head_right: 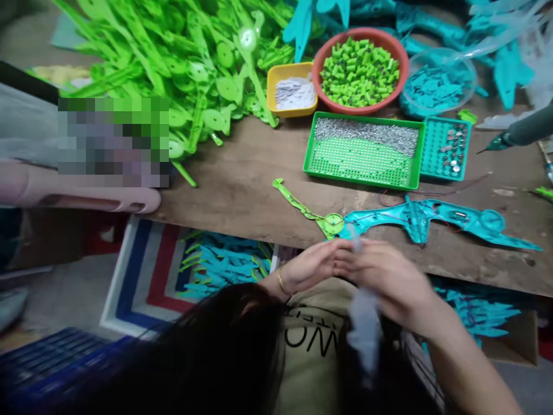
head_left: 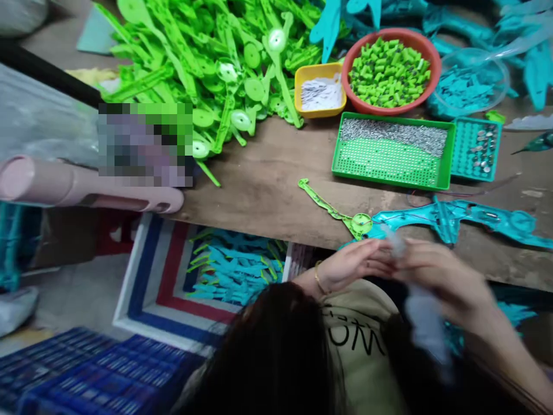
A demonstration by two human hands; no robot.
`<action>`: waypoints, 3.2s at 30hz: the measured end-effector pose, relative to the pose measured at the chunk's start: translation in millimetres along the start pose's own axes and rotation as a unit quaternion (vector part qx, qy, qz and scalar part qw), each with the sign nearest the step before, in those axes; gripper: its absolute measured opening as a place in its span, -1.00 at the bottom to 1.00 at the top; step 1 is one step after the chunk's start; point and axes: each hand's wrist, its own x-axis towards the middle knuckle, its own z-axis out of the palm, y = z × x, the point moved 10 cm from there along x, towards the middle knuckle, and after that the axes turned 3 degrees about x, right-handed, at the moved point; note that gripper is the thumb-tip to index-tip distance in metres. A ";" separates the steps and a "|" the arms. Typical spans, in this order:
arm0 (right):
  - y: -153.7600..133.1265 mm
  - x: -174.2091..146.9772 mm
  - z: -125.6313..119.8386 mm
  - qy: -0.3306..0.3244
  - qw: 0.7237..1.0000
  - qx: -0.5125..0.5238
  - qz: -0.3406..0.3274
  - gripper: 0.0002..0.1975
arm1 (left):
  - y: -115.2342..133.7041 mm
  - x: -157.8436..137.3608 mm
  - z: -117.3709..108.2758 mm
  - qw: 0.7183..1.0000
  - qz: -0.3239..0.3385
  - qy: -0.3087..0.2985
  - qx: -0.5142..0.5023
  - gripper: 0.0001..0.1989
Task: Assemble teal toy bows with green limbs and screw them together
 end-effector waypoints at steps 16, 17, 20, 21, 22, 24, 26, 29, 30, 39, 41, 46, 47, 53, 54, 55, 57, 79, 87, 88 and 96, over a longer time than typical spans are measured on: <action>13.6 62.0 84.3 0.099 0.988 0.052 0.105 -0.52 | 150.7 -69.5 -123.5 0.713 0.374 0.382 0.453 -0.60; 13.6 65.7 84.2 0.091 0.993 -0.018 0.076 -0.52 | 158.8 -67.2 -128.6 0.661 0.365 0.390 0.527 -0.65; 16.8 75.6 97.9 0.031 0.989 -0.141 0.022 -0.54 | 167.1 -49.1 -144.6 0.581 0.298 0.363 0.665 -0.70; 17.0 78.6 102.5 0.015 0.985 -0.171 0.012 -0.56 | 167.2 -44.4 -148.5 0.572 0.280 0.355 0.684 -0.69; 16.6 81.5 106.3 0.004 0.980 -0.198 0.004 -0.59 | 167.2 -41.3 -150.9 0.567 0.270 0.351 0.695 -0.68; 14.2 87.2 112.5 -0.012 0.972 -0.233 -0.009 -0.62 | 167.0 -38.4 -151.8 0.562 0.263 0.349 0.702 -0.66; 13.2 91.9 117.1 -0.025 0.971 -0.239 -0.011 -0.63 | 166.4 -37.4 -151.2 0.563 0.260 0.348 0.703 -0.65; 14.8 95.6 120.4 -0.033 0.972 -0.232 -0.007 -0.62 | 166.2 -37.2 -150.9 0.569 0.255 0.343 0.702 -0.65; 14.8 95.9 121.0 -0.032 0.972 -0.232 -0.009 -0.62 | 166.3 -37.6 -150.6 0.572 0.255 0.341 0.701 -0.65; 13.7 89.9 129.0 -0.058 0.965 -0.255 0.010 -0.60 | 164.2 -42.0 -146.2 0.567 0.259 0.343 0.703 -0.69; 18.6 85.8 123.7 -0.065 0.967 -0.242 0.048 -0.59 | 163.9 -41.6 -147.7 0.568 0.251 0.343 0.705 -0.70; 41.6 70.1 102.9 -0.036 0.967 -0.201 0.154 -0.49 | 165.8 -39.9 -151.2 0.566 0.235 0.341 0.712 -0.73; 45.4 67.7 101.9 -0.033 0.966 -0.197 0.164 -0.50 | 166.3 -39.6 -151.3 0.566 0.234 0.342 0.713 -0.73; 55.2 65.1 105.8 -0.035 0.970 -0.174 0.166 -0.58 | 165.0 -38.7 -145.3 0.574 0.244 0.343 0.703 -0.77; 55.6 65.2 105.5 -0.033 0.971 -0.173 0.162 -0.58 | 165.7 -40.1 -145.1 0.577 0.252 0.337 0.700 -0.76; 55.9 65.2 104.9 -0.030 0.972 -0.173 0.159 -0.59 | 168.4 -43.7 -147.2 0.579 0.263 0.337 0.694 -0.74; 55.9 64.9 103.2 -0.021 0.973 -0.172 0.150 -0.60 | 182.4 -61.1 -163.0 0.570 0.288 0.379 0.670 -0.73; 52.2 64.0 105.0 0.008 0.974 -0.198 0.108 -0.58 | 289.8 -115.4 -229.6 0.362 0.142 0.618 0.683 -0.55; 52.8 62.8 108.2 0.008 0.970 -0.211 0.118 -0.60 | 315.3 -17.8 -190.9 0.400 0.143 0.485 0.765 -0.58; 52.9 62.9 108.5 0.008 0.970 -0.212 0.120 -0.60 | 315.8 -4.9 -190.6 0.425 0.135 0.478 0.757 -0.61; 50.1 64.6 109.1 0.014 0.970 -0.214 0.112 -0.62 | 355.1 17.0 -184.1 0.388 0.159 0.592 0.688 -0.49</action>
